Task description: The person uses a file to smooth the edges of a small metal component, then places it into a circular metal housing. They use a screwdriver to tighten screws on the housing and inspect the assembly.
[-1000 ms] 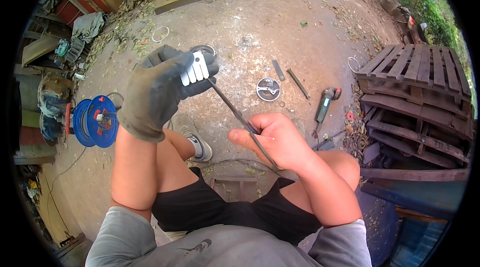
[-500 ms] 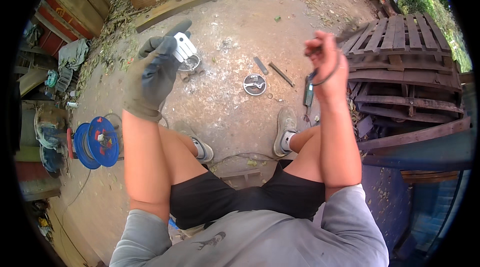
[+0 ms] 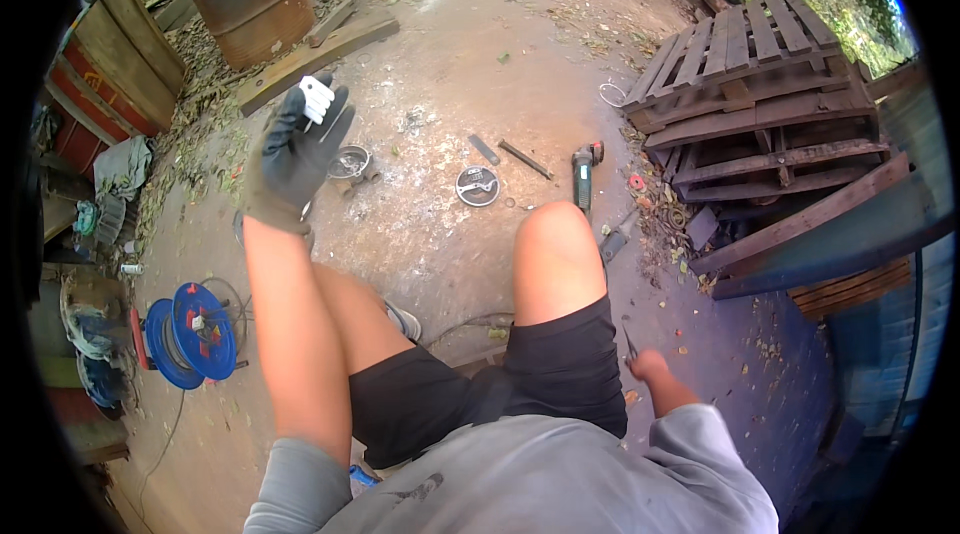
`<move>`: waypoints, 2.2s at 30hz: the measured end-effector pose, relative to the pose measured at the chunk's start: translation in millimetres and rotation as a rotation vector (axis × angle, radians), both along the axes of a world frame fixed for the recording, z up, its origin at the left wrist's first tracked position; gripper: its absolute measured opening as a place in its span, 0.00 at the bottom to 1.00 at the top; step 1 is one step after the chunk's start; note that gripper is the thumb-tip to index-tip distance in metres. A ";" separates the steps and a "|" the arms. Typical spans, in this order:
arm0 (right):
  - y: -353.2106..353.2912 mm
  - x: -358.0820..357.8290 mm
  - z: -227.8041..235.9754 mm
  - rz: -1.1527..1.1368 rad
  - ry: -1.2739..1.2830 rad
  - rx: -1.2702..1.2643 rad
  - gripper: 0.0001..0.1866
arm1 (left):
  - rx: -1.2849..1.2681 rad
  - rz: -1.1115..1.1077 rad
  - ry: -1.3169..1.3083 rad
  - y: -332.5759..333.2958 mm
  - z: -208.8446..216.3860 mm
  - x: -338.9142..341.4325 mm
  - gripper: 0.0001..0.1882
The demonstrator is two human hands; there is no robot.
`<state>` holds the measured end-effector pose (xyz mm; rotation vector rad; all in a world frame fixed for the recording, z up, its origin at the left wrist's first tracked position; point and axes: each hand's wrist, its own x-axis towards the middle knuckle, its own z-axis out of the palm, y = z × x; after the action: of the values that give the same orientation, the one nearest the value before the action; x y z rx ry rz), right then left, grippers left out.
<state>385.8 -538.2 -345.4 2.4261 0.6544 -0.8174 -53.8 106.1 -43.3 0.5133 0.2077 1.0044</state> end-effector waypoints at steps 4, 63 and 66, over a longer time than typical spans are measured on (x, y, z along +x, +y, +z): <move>-205.2 -126.0 11.6 0.251 0.354 -0.354 0.21 | 0.216 0.323 0.681 -18.4 17.5 -45.9 0.15; 577.4 206.5 -220.9 -0.117 0.185 0.923 0.24 | 0.367 -0.679 1.788 143.0 -496.4 352.6 0.17; 584.0 193.8 -221.5 -0.081 0.234 0.904 0.21 | 0.444 -0.676 1.815 142.4 -491.5 350.0 0.19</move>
<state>579.6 45.8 -566.9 3.1873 1.2271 -0.9924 296.2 248.6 -534.8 1.6677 1.3171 -0.3609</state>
